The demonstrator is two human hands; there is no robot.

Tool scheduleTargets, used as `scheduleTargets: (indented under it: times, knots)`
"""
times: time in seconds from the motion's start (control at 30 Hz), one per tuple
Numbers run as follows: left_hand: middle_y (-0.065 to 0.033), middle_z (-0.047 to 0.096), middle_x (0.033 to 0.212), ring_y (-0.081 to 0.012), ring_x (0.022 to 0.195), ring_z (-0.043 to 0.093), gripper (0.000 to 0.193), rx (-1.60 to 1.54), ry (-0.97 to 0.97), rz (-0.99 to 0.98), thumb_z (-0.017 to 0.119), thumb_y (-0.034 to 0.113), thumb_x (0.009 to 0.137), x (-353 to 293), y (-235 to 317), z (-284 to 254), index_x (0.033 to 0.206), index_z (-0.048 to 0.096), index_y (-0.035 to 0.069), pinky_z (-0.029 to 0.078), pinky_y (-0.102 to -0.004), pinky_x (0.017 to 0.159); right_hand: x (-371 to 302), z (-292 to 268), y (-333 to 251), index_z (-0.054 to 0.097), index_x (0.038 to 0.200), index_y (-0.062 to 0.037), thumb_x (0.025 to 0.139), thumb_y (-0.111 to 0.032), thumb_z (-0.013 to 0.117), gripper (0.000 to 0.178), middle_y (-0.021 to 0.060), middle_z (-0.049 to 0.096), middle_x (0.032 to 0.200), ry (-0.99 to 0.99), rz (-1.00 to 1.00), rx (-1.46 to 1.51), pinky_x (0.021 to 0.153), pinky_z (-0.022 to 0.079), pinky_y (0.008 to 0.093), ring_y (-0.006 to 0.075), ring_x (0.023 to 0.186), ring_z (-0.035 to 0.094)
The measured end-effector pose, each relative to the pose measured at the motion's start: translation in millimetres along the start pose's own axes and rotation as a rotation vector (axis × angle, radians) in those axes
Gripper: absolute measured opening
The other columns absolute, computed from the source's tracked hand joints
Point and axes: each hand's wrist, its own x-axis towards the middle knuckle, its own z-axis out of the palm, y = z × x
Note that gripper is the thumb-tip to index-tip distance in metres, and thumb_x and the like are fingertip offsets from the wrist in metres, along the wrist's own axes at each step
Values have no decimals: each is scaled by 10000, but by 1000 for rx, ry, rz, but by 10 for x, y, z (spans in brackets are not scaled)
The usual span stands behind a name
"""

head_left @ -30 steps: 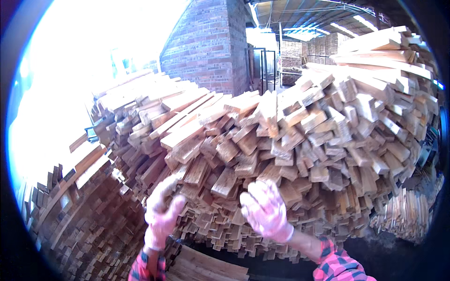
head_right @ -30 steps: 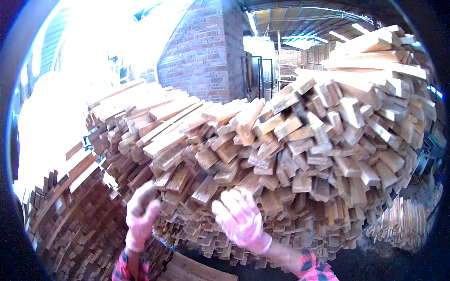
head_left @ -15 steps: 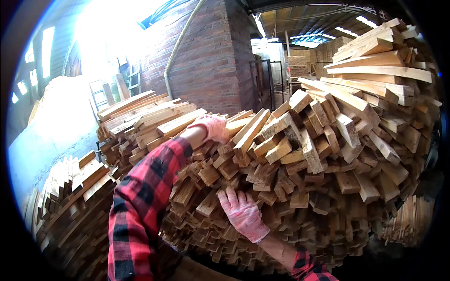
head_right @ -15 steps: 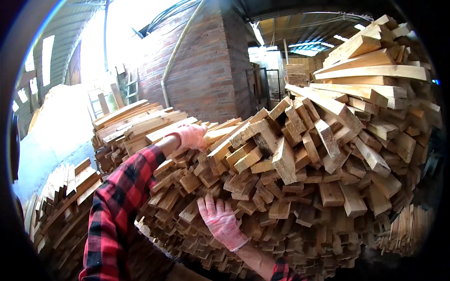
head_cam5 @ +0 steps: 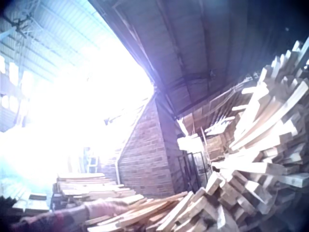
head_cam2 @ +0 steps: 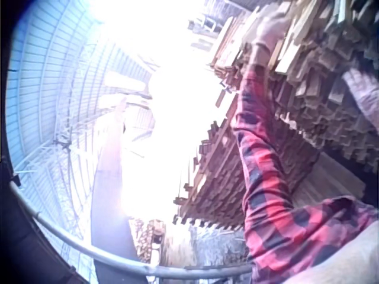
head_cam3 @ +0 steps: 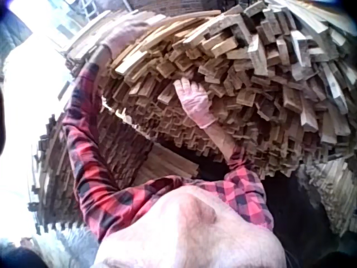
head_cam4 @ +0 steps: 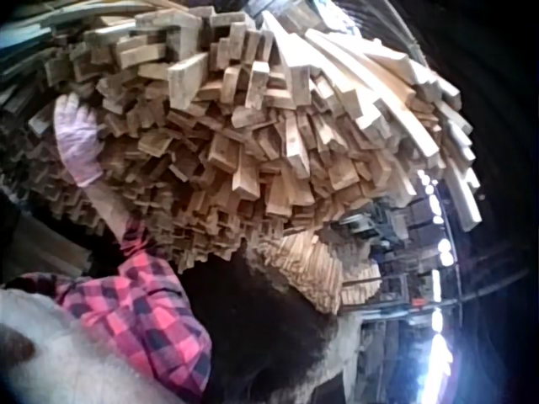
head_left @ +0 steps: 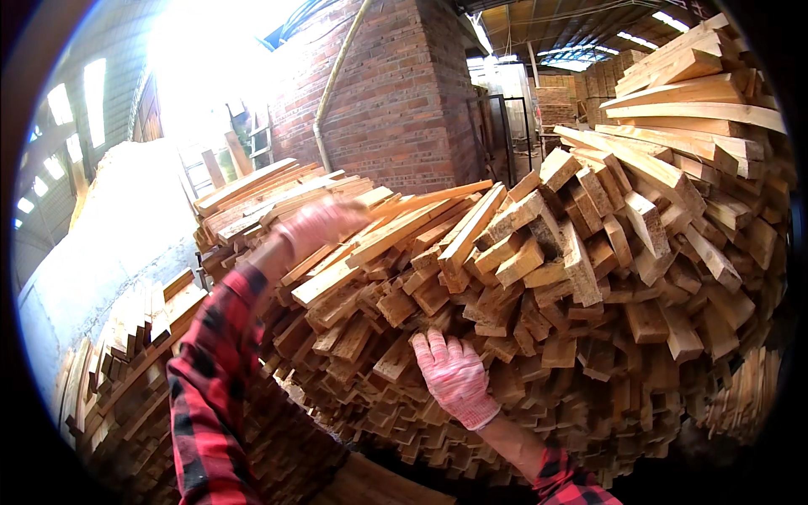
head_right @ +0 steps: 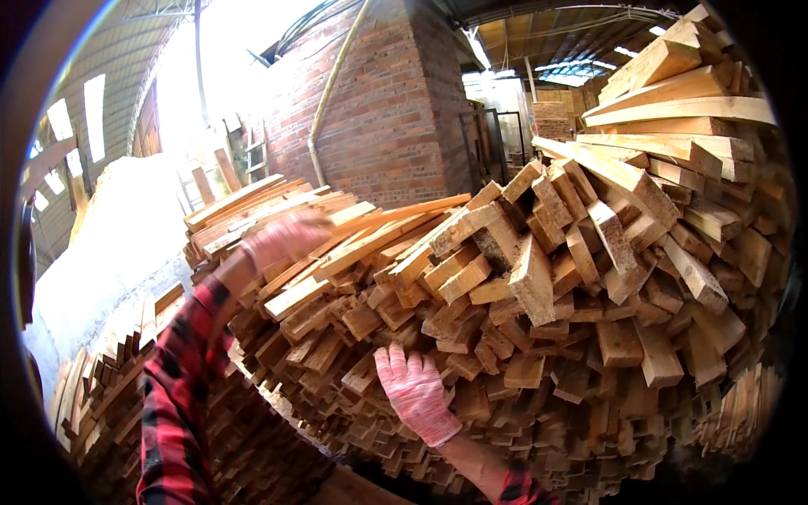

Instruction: The person picks up groups of wooden slats from a large pile and stacks them neatly onto a wooden base.

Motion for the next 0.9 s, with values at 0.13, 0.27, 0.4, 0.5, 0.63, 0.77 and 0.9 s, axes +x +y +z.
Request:
scheduleTargets:
  times: [0.13, 0.27, 0.4, 0.5, 0.63, 0.77, 0.9]
  knots:
    - [-242, 620, 1347, -311, 1230, 616, 984, -298, -84, -470, 835, 535, 737, -123, 976, 200, 1518, 443, 81, 494, -369, 1025, -109, 59, 59, 586, 1323, -44, 879, -164, 596, 461, 148, 594, 1260, -71, 22, -37, 875, 541, 408, 283, 990, 614]
    - [-102, 748, 934, -174, 728, 715, 743, -155, -144, -570, 750, 342, 766, -419, 954, -98, 1409, 539, 36, 587, -302, 663, 16, 39, -186, 583, 1326, -53, 873, -164, 602, 467, 138, 596, 1254, -20, 15, 57, 869, 543, 399, 270, 975, 615]
    - [-86, 697, 891, -205, 714, 715, 432, -1304, -144, -441, 749, 265, 872, -527, 603, 151, 1164, 616, -24, 628, -308, 621, -155, -23, 206, 583, 1322, -59, 863, -144, 610, 467, 143, 600, 1259, -103, 46, -77, 858, 546, 392, 267, 974, 622]
    - [-72, 675, 978, -200, 670, 671, 438, -693, 183, 22, 748, 272, 893, -1915, 645, -90, 1213, 595, 16, 615, -305, 639, 85, -106, -237, 577, 1341, -73, 848, -255, 691, 538, 112, 619, 1243, -21, 130, 123, 844, 549, 384, 253, 1016, 632]
    - [-52, 676, 1000, -172, 893, 651, 570, -1434, 271, -724, 848, 174, 800, -2942, 1862, 315, 1291, 587, 49, 583, -379, 770, 32, -280, -702, 444, 1496, -84, 862, -386, 744, 764, 123, 634, 1273, 86, 367, 469, 886, 568, 373, 250, 1102, 629]
    - [-129, 629, 1201, -239, 1049, 636, 899, -1091, 567, -616, 860, 171, 787, -3680, 2938, 1438, 1528, 364, 58, 552, -378, 888, -201, -149, -1510, 182, 1581, -60, 953, -437, 673, 881, 162, 604, 1310, -313, 780, 1567, 730, 568, 291, 168, 894, 622]
    - [-250, 542, 1385, -287, 1341, 510, 1155, -895, 290, -427, 857, 292, 825, -4276, 3312, 2262, 1623, 51, 76, 463, -393, 1054, -897, -152, -2025, 324, 1458, -40, 950, -420, 691, 733, 98, 628, 1181, -418, 889, 2082, 601, 573, 314, 139, 719, 613]
